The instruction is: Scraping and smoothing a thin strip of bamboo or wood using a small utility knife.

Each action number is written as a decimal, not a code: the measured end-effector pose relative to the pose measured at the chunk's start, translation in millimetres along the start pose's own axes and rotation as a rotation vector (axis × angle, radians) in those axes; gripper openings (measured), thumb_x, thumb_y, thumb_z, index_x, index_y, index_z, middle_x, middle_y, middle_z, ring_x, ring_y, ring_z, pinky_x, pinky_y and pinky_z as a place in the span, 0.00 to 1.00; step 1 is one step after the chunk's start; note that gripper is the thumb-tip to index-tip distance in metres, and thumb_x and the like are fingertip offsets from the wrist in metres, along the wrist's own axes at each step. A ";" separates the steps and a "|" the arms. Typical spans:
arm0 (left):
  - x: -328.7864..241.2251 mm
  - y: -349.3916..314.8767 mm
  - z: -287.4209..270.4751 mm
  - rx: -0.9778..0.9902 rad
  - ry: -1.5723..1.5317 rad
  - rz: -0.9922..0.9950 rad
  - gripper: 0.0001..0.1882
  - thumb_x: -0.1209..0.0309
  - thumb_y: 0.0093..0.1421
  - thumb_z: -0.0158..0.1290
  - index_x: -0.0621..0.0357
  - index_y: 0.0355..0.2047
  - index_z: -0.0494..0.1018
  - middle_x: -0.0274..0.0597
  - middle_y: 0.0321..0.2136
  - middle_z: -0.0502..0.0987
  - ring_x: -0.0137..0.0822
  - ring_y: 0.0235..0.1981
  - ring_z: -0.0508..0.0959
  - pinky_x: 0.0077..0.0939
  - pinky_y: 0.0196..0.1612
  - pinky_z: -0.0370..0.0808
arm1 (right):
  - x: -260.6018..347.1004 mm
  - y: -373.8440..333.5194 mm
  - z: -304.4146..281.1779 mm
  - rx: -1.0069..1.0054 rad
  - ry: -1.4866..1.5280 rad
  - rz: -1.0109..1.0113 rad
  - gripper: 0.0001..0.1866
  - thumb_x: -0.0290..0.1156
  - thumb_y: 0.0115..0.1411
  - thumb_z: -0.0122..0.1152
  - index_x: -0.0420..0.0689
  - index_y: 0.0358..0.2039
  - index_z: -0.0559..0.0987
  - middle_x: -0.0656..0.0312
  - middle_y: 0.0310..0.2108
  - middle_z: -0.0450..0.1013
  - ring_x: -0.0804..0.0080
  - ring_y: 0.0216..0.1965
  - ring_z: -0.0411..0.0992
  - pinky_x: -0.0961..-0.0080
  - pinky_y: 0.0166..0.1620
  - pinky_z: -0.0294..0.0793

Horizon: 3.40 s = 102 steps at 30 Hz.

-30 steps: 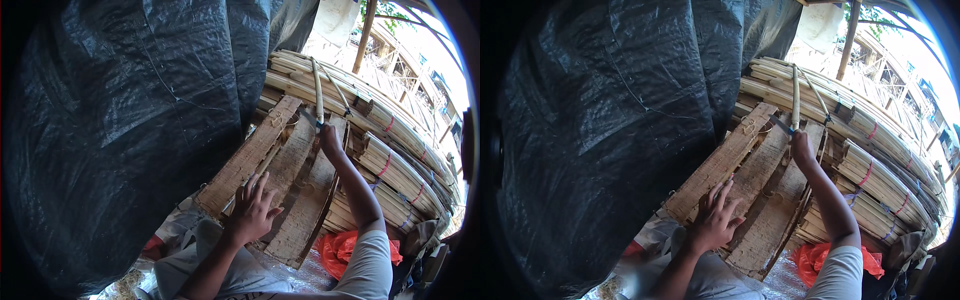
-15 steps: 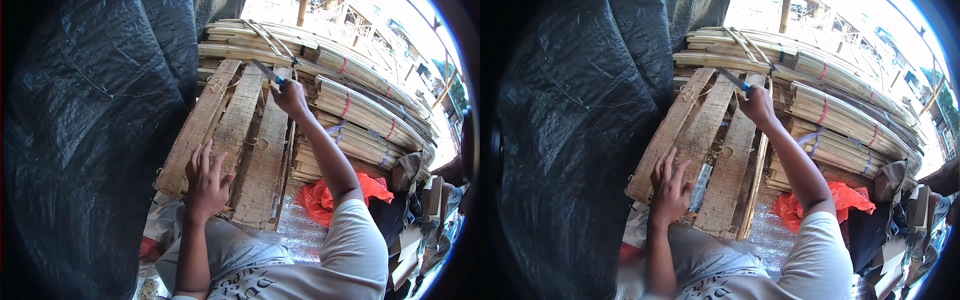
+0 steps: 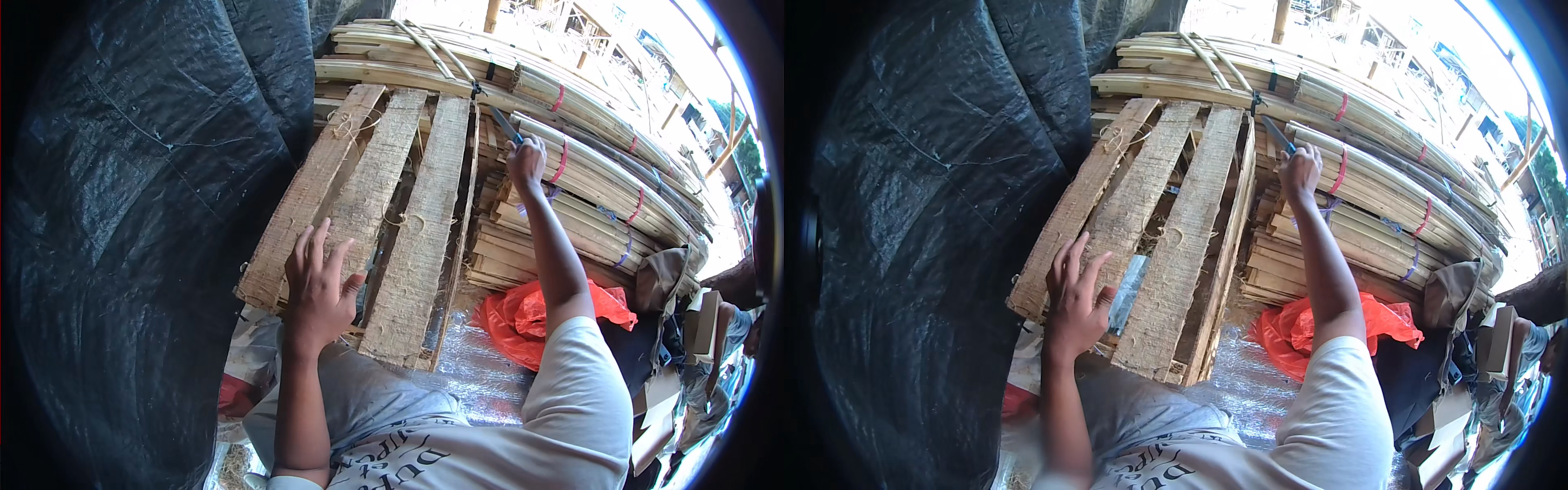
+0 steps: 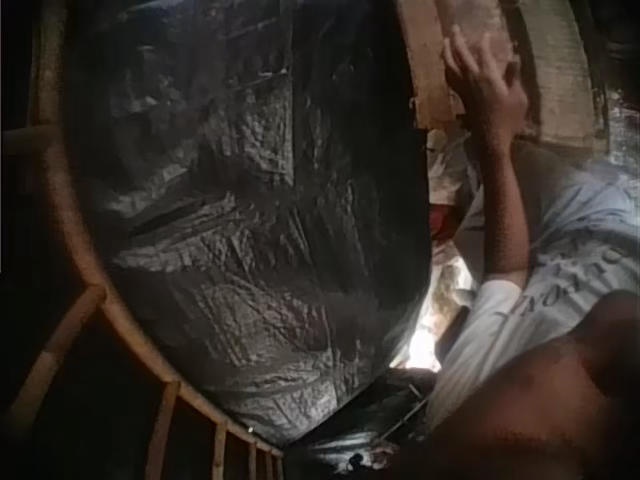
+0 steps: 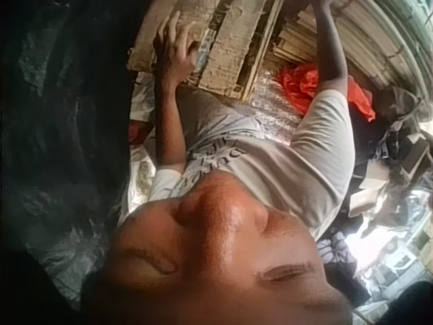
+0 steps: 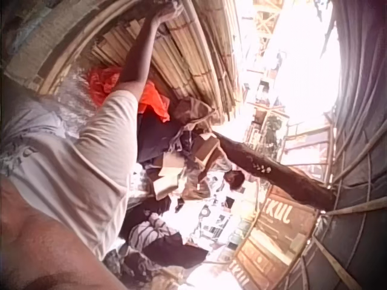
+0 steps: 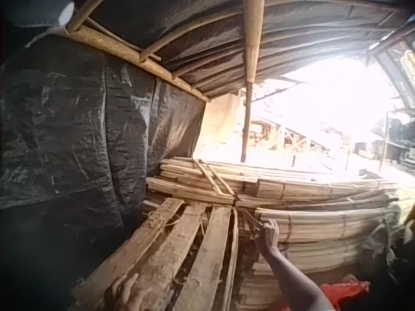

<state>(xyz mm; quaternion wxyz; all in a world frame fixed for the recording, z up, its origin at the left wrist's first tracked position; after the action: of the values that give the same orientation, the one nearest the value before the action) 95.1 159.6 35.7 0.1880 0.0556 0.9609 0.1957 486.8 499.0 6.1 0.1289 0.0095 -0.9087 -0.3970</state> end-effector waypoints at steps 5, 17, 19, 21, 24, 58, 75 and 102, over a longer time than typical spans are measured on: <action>0.0 4.7 2.8 0.022 0.013 -0.013 0.25 0.59 0.68 0.55 0.55 0.62 0.72 0.53 0.72 0.59 0.57 0.73 0.55 0.54 0.73 0.53 | 18.3 -68.6 11.4 0.089 0.021 -0.114 0.17 0.35 0.58 0.71 0.30 0.33 0.83 0.37 0.74 0.53 0.40 0.75 0.52 0.53 0.72 0.59; 0.0 -0.5 2.3 0.057 0.052 -0.051 0.27 0.49 0.72 0.46 0.52 0.62 0.72 0.51 0.72 0.58 0.57 0.73 0.54 0.54 0.74 0.51 | 22.1 -87.5 -1.3 0.064 0.066 0.044 0.11 0.24 0.50 0.62 0.31 0.34 0.85 0.43 0.55 0.77 0.45 0.57 0.72 0.55 0.62 0.70; -4.5 3.6 5.0 0.068 0.042 -0.046 0.27 0.49 0.72 0.47 0.53 0.63 0.72 0.51 0.72 0.58 0.57 0.73 0.54 0.53 0.74 0.51 | 12.7 -59.3 -17.0 -0.092 0.073 0.021 0.09 0.25 0.52 0.64 0.33 0.32 0.84 0.46 0.49 0.78 0.46 0.52 0.74 0.56 0.58 0.72; -5.4 6.0 8.4 0.081 0.038 -0.047 0.27 0.50 0.72 0.47 0.53 0.63 0.71 0.51 0.72 0.58 0.57 0.73 0.54 0.53 0.74 0.51 | 4.1 -20.4 -37.9 -0.250 0.102 -0.031 0.08 0.26 0.52 0.66 0.34 0.30 0.84 0.45 0.45 0.79 0.46 0.49 0.74 0.56 0.56 0.73; -5.1 8.4 10.0 0.086 0.028 -0.049 0.27 0.51 0.71 0.48 0.54 0.63 0.71 0.51 0.73 0.58 0.57 0.73 0.54 0.53 0.74 0.51 | -8.8 52.7 -27.6 -0.138 0.064 -0.029 0.09 0.28 0.54 0.67 0.33 0.30 0.84 0.44 0.40 0.80 0.45 0.43 0.77 0.56 0.52 0.77; 0.9 9.8 9.4 0.084 0.028 -0.074 0.32 0.49 0.70 0.50 0.55 0.67 0.66 0.51 0.73 0.57 0.56 0.74 0.54 0.55 0.74 0.51 | -66.2 100.5 34.6 0.031 0.208 -0.032 0.08 0.31 0.60 0.64 0.38 0.32 0.85 0.39 0.31 0.79 0.39 0.37 0.79 0.47 0.43 0.75; -181.2 118.9 142.9 0.329 -0.055 0.422 0.40 0.45 0.72 0.44 0.53 0.75 0.52 0.49 0.79 0.35 0.47 0.80 0.34 0.64 0.75 0.32 | -224.5 123.7 -7.4 0.416 -0.221 0.539 0.21 0.39 0.57 0.64 0.40 0.46 0.86 0.43 0.51 0.80 0.51 0.56 0.78 0.58 0.60 0.75; -178.1 125.0 151.3 0.423 -0.095 0.402 0.43 0.35 0.71 0.34 0.57 0.73 0.57 0.56 0.77 0.40 0.55 0.78 0.37 0.62 0.73 0.35 | -277.3 163.7 89.6 0.673 -0.227 0.264 0.18 0.40 0.58 0.65 0.37 0.40 0.86 0.41 0.42 0.82 0.47 0.46 0.81 0.58 0.49 0.79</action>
<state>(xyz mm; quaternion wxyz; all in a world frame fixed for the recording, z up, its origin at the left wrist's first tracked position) 321.7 295.9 16.7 0.1745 0.2921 0.9401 0.0214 747.1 708.6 3.3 0.0674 -0.1100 -0.9901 -0.0550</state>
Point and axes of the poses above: each hand's wrist, its own y-axis towards the middle knuckle, its own z-axis out of the palm, x = y × z, the point moved 8 cm from there along y, towards the middle knuckle
